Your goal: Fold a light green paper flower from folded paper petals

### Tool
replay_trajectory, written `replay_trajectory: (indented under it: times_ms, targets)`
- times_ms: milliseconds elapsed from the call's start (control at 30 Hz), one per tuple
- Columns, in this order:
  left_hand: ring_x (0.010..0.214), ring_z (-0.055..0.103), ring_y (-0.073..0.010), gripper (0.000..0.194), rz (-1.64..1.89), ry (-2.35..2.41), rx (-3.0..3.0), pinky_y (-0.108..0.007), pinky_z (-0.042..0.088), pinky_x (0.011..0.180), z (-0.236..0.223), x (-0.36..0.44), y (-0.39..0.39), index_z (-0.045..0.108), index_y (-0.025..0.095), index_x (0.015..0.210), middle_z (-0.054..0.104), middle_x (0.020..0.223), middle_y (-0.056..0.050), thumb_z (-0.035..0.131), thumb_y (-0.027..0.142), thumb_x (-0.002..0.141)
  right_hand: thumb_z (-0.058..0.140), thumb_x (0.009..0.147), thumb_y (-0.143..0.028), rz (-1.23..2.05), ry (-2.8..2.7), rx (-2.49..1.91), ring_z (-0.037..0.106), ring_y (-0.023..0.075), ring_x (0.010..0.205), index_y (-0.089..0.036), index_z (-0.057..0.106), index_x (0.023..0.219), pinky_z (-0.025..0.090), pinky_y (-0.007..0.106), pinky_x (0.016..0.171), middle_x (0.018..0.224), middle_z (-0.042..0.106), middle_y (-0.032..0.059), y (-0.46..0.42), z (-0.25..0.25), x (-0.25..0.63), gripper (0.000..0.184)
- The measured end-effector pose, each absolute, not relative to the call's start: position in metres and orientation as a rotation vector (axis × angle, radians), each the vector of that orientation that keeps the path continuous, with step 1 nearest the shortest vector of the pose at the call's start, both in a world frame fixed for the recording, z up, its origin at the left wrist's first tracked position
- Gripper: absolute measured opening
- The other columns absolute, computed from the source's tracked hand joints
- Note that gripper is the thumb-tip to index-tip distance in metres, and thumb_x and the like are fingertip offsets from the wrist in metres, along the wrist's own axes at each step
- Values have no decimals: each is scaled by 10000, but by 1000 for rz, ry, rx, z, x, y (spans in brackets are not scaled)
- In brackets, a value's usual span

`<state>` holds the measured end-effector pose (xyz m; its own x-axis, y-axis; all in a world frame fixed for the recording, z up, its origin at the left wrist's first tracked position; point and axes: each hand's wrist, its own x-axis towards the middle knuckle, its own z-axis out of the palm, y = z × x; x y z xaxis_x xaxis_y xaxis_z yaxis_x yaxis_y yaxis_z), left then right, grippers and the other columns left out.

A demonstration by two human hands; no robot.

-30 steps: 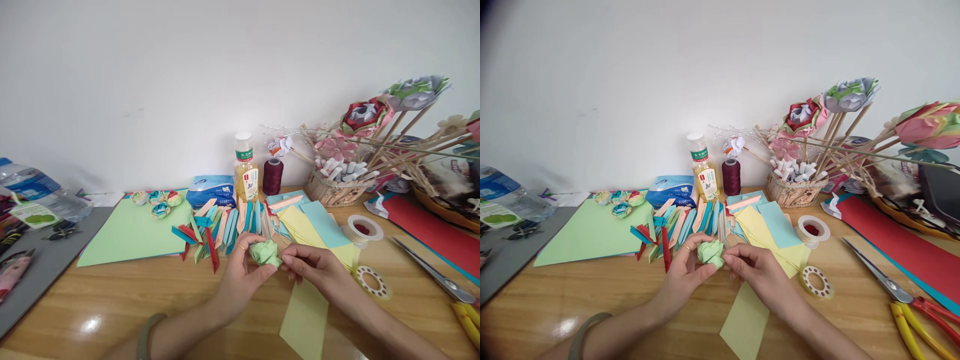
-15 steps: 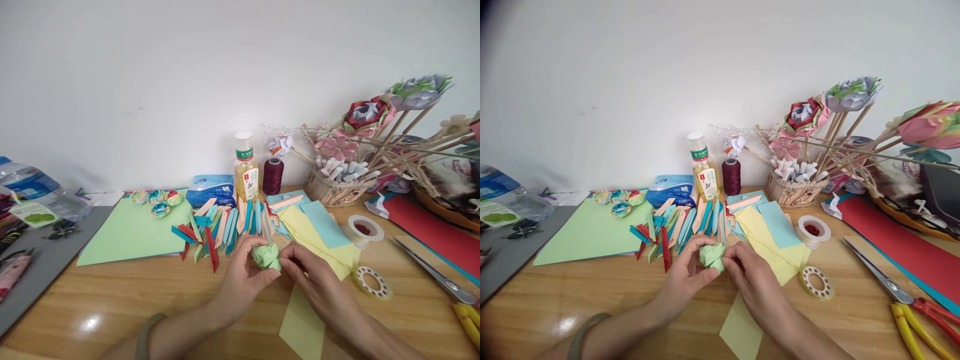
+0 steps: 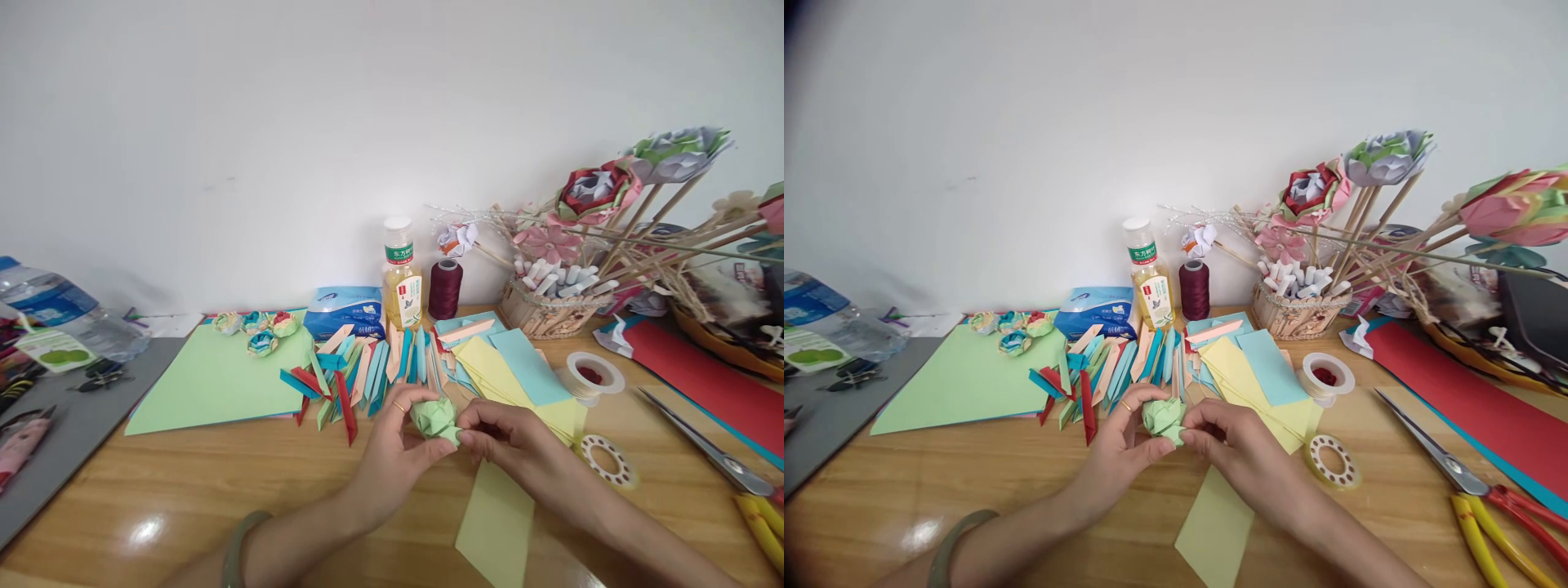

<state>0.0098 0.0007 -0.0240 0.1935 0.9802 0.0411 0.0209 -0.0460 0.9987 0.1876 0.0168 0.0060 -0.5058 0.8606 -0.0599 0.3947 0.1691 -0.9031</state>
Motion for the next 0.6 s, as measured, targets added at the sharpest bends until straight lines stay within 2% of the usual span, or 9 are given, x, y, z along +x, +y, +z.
replay_trajectory:
  times_ms: [333, 600]
  targets:
    - [991, 486, -212, 368, 1096, 1079, 1324, -302, 470, 779, -25, 10, 3, 541, 232, 1002, 423, 1076, -60, 698, 324, 682, 529, 836, -345, 1303, -1926, -1175, 561, 156, 702, -195, 665, 760, 427, 254, 638, 750, 632, 15, 18, 7, 190, 216]
    - [1016, 464, -226, 383, 1091, 1044, 1313, -311, 458, 786, -28, 10, 2, 549, 233, 989, 417, 1063, -58, 717, 338, 661, 643, 720, -367, 1419, -1740, -1292, 501, 132, 614, -168, 647, 660, 387, 246, 578, 646, 597, -3, 20, -2, 188, 208]
